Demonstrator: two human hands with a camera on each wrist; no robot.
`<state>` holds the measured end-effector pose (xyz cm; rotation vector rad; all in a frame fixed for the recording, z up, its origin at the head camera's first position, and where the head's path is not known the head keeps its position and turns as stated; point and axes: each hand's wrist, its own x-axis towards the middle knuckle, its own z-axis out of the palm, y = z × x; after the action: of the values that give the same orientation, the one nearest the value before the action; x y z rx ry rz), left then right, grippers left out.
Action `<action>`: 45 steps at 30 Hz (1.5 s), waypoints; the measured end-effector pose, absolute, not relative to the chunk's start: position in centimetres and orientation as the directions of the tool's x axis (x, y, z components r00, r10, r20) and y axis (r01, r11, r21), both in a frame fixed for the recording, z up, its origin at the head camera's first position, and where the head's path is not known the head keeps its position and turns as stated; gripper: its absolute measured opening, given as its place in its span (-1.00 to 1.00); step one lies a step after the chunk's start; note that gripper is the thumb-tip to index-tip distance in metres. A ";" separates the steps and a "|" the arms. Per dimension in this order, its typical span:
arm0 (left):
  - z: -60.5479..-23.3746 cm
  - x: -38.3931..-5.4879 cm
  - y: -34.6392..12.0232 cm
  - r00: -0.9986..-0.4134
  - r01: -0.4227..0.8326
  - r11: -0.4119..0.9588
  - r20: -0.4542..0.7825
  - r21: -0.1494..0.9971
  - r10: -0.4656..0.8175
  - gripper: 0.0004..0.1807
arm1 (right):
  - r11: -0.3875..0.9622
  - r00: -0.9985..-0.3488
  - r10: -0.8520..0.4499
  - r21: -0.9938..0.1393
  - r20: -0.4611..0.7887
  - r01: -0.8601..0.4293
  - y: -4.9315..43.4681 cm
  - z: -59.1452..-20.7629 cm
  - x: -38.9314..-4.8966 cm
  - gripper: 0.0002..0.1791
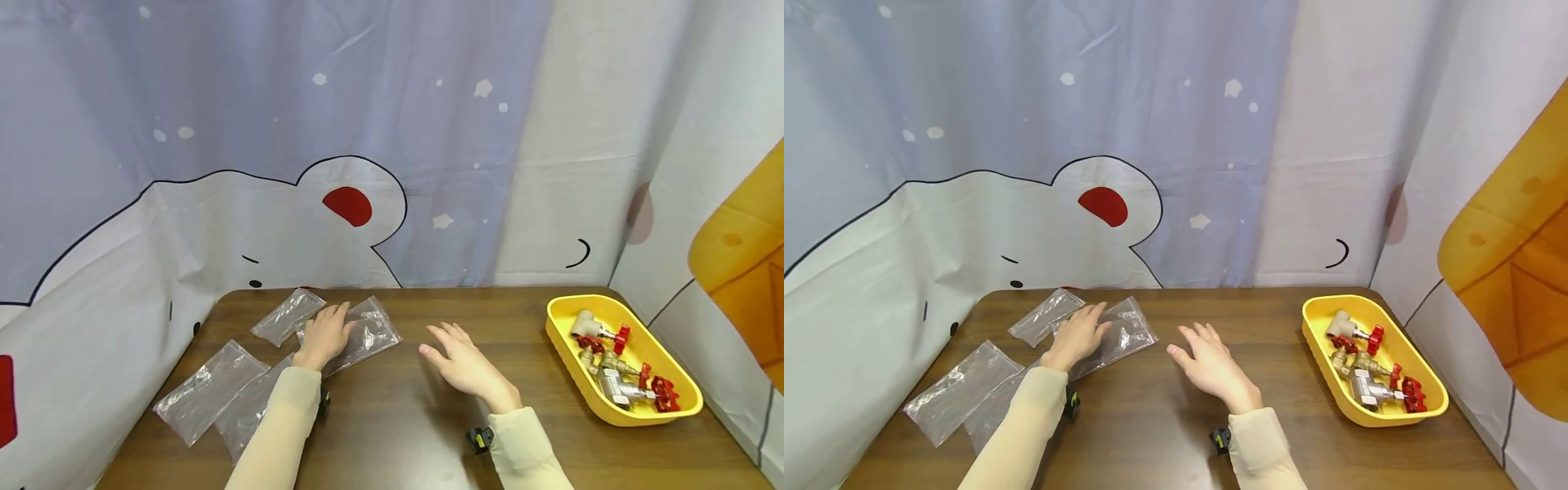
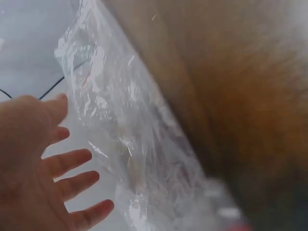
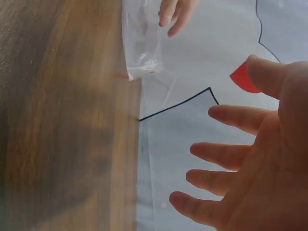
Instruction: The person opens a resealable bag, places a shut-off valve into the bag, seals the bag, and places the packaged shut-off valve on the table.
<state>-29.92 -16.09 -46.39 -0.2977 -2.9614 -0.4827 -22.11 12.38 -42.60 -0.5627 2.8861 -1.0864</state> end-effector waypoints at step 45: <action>-43.2 -28.4 -11.5 -0.945 0.315 0.752 0.263 0.579 0.193 -0.87 | 0.572 -0.942 -0.284 -0.757 0.178 -0.315 11.7 -41.9 -28.7 -0.74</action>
<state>-28.40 -11.53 -43.18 -0.4048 -2.7636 -0.9630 -28.75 11.74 -41.86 -0.5372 2.8178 -1.3685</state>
